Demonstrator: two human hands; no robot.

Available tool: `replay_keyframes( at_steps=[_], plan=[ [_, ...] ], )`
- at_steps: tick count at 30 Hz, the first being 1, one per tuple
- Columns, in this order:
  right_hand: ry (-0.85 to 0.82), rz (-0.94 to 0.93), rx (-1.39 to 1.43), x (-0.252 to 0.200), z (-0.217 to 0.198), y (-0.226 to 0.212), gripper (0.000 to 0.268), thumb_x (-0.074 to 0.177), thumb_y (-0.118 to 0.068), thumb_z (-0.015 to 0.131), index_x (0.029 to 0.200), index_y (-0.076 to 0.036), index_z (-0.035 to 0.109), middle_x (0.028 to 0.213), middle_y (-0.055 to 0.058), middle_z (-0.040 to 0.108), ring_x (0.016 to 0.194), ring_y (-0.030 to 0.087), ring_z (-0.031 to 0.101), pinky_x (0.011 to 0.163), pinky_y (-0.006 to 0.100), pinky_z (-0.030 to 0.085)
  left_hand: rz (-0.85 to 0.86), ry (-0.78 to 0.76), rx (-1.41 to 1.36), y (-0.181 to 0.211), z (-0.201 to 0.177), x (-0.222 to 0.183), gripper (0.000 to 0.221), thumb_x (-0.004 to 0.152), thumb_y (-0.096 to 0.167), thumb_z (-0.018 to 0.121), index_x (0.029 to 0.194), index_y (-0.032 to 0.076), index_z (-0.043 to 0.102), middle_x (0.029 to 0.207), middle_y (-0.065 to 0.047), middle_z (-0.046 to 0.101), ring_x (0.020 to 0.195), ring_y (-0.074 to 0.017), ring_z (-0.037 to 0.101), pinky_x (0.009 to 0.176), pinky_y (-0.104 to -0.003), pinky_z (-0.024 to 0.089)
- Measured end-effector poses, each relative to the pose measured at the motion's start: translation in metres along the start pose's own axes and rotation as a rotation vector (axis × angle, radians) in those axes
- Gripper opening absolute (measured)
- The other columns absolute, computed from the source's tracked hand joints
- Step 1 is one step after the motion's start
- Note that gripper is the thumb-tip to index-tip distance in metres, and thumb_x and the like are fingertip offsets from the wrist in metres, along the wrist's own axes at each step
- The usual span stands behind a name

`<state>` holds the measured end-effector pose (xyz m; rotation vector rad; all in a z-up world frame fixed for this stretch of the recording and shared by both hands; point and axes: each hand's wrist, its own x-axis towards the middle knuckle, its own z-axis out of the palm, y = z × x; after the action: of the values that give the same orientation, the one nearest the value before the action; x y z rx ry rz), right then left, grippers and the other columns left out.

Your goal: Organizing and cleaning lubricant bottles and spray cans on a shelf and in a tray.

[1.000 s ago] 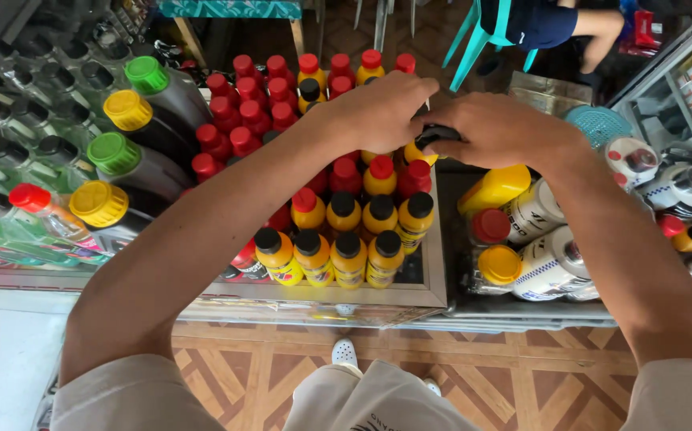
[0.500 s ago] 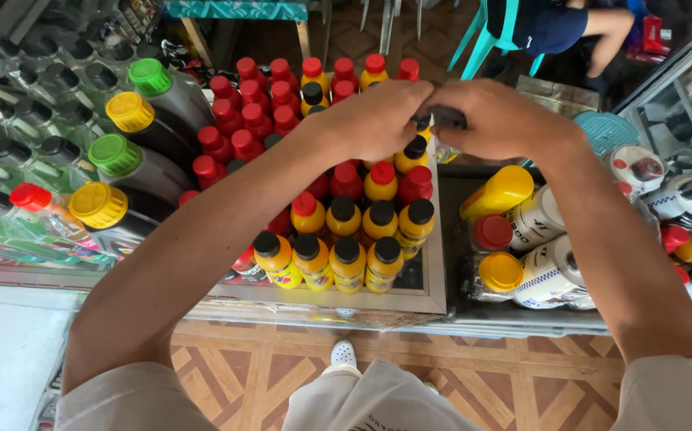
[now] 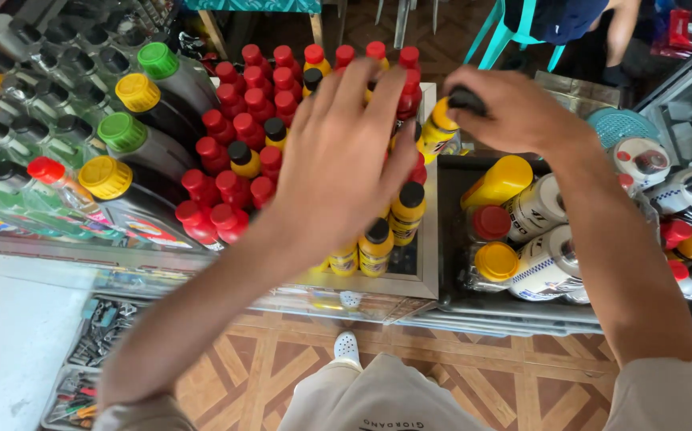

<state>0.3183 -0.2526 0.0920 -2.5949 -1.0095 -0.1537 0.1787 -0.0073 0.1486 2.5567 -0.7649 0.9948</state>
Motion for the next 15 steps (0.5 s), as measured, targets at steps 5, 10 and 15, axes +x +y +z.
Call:
replay_keyframes(
  at_steps=[5,10,15],
  plan=[
    [0.353,-0.014,0.045,-0.07,-0.052,-0.042,0.026,0.096,0.008,0.071,0.122,0.006,0.066,0.088,0.015,0.068,0.059,0.028,0.055,0.056,0.04,0.042,-0.36,0.096,0.018,0.115,-0.016,-0.133,0.078,0.075,0.032,0.082,0.141,0.003,0.053,0.137,-0.028,0.047,0.106,-0.0414,0.051,0.084,-0.044,0.05],
    [0.193,0.287,-0.051,-0.125,-0.096,-0.107,0.024,0.096,-0.006,0.068,0.118,0.002,0.071,0.087,0.017,0.073,0.048,0.034,0.057,0.047,0.046,0.042,-0.493,-0.177,0.051,0.18,0.102,-0.237,0.097,0.078,0.05,0.08,0.151,0.002,0.037,0.155,-0.035,0.016,0.133,-0.054,0.032,0.1,-0.071,0.028],
    [0.048,0.488,-0.189,-0.18,-0.075,-0.143,0.028,0.102,-0.016,0.055,0.124,0.002,0.057,0.102,0.022,0.07,0.065,0.042,0.069,0.058,0.055,0.053,-0.505,0.08,0.213,0.192,0.158,-0.253,0.073,0.075,0.041,0.078,0.126,-0.002,0.051,0.148,-0.035,0.026,0.133,-0.0484,0.03,0.108,-0.071,0.029]
  ],
)
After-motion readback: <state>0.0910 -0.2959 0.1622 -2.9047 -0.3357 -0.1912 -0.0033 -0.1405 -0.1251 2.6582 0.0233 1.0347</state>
